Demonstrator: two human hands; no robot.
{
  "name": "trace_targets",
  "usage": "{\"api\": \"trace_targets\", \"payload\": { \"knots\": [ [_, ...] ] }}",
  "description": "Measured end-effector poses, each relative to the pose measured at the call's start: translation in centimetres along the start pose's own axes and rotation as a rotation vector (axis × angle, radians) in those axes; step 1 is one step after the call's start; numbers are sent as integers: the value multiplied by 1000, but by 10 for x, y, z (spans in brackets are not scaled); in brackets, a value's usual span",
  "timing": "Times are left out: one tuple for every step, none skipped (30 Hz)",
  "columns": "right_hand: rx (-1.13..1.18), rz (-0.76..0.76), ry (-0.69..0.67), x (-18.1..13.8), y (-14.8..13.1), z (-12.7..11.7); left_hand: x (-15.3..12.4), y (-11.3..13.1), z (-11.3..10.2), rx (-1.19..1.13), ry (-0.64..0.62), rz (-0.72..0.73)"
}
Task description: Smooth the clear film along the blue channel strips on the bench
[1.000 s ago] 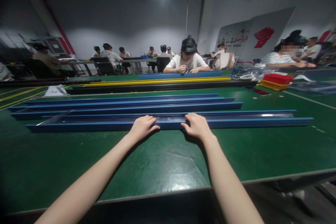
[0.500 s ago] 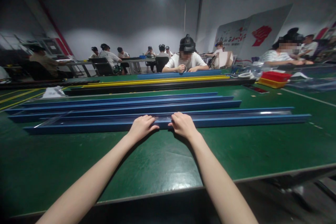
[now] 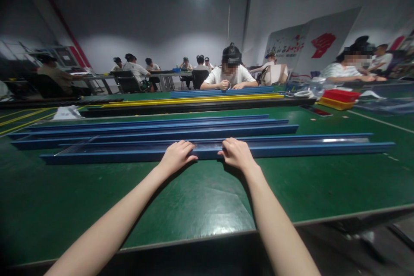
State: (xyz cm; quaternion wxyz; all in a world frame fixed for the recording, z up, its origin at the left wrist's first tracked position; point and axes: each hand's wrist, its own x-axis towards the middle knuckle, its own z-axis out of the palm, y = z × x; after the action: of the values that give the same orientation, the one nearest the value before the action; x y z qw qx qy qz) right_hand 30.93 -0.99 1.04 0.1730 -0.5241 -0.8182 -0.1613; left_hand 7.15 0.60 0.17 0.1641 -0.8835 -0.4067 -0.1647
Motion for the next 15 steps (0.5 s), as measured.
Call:
{"api": "trace_targets", "payload": {
  "knots": [
    [0, 3, 1, -1, 0, -1, 0, 0, 0, -4, -2, 3],
    [0, 5, 3, -1, 1, -1, 0, 0, 1, -7, -5, 4],
    [1, 6, 4, -1, 0, -1, 0, 0, 1, -12, -9, 5],
    [3, 6, 5, -1, 0, -2, 0, 0, 1, -16, -13, 4],
    [5, 7, 5, -1, 0, -2, 0, 0, 1, -21, -20, 1],
    [6, 8, 5, -1, 0, -2, 1, 0, 1, -26, -29, -3],
    [7, 9, 7, -1, 0, -2, 1, 0, 1, -30, -38, -8],
    [8, 8, 8, -1, 0, -2, 1, 0, 1, -33, -47, -14],
    [8, 9, 11, -1, 0, -2, 2, 0, 1, -35, -55, -19],
    [7, 10, 14, -1, 0, -1, 2, 0, 1, -36, -61, -25],
    [7, 12, 17, -1, 0, -1, 2, 0, 2, -36, -65, -29],
    [7, 14, 18, -1, 0, -1, 2, -1, 2, -35, -68, -33],
    [7, 17, 19, -1, 0, -1, 2, -1, 2, -35, -72, -35],
    [7, 19, 18, -1, -1, -1, 2, -1, 2, -34, -78, -38],
    [7, 20, 17, -1, -1, -1, 2, -1, 1, -33, -82, -41]
  ]
}}
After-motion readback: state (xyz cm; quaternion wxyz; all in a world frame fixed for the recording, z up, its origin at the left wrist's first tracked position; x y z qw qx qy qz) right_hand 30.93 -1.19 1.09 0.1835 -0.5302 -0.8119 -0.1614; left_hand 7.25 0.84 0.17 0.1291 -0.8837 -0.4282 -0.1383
